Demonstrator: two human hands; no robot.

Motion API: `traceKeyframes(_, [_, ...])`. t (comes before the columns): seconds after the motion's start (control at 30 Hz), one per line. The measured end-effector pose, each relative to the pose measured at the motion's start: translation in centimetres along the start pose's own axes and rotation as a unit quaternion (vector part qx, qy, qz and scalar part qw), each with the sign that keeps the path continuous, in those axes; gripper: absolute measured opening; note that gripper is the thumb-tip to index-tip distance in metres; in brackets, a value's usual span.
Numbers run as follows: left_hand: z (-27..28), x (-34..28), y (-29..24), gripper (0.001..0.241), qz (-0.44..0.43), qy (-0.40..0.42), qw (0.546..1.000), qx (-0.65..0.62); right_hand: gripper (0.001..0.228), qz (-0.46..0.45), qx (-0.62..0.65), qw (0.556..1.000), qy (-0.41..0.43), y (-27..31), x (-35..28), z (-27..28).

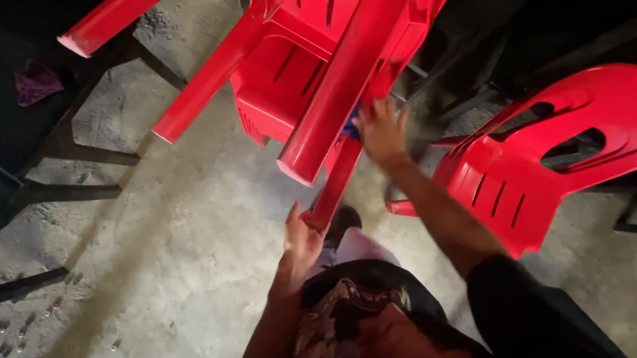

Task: Wiping down red plastic chairs with a blue cloth.

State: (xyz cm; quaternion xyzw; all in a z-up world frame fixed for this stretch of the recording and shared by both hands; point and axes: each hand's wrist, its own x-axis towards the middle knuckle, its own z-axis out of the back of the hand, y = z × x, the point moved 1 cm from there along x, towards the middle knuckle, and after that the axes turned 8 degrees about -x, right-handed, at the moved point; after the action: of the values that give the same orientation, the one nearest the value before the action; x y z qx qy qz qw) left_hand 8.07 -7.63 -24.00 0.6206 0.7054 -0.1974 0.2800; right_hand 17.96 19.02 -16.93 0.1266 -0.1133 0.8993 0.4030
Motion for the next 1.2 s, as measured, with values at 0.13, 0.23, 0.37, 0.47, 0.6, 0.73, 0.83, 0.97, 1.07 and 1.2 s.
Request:
traceKeyframes(0.13, [4.4,3.9,0.6,0.046,-0.046,0.024,0.998,0.031,0.022,-0.015,0.242,0.963,0.121,4.7,-5.6,1.2])
traceKeyframes(0.23, [4.9,3.9,0.2,0.04,-0.052,0.045,0.996,0.053,0.017,0.066,0.213,0.966,0.133,9.7,-11.3,2.5])
traceKeyframes(0.37, [-0.7,-1.0,0.1,0.041,-0.077,-0.093,0.966,0.231,0.013,0.139,0.242,0.958,-0.058,10.6,-14.7,2.1])
traceKeyframes(0.47, [2.6,-1.3,-2.0,0.054,-0.142,-0.138,0.859,0.472,0.027,-0.024,0.518,0.847,0.116,7.4,-11.7,7.0])
traceKeyframes(0.6, [-0.9,-3.0,-2.8,0.057,-0.248,-0.029,0.786,0.566,0.027,-0.109,0.648,0.737,0.162,6.5,-9.6,8.1])
traceKeyframes(0.73, [-11.6,-7.9,-4.1,0.022,-0.266,0.119,0.856,0.427,0.03,-0.199,0.569,0.781,0.161,7.2,-7.8,8.0])
traceKeyframes(0.83, [-14.7,-9.0,-7.4,0.02,-0.281,0.139,0.835,0.453,0.03,-0.167,0.595,0.782,0.075,9.0,-6.0,9.1])
traceKeyframes(0.97, [-15.7,-9.1,-13.3,0.026,-0.219,0.302,0.879,0.297,0.036,-0.302,0.644,0.703,-0.018,14.0,-4.0,9.7])
traceKeyframes(1.07, [-11.6,-6.4,-16.1,0.044,-0.144,0.334,0.925,0.109,0.038,-0.215,0.892,0.395,0.043,19.5,-0.3,17.1])
traceKeyframes(1.2, [-10.9,-6.4,-20.2,0.062,-0.139,0.299,0.924,0.192,0.045,-0.232,0.839,0.486,0.076,24.1,0.8,16.5])
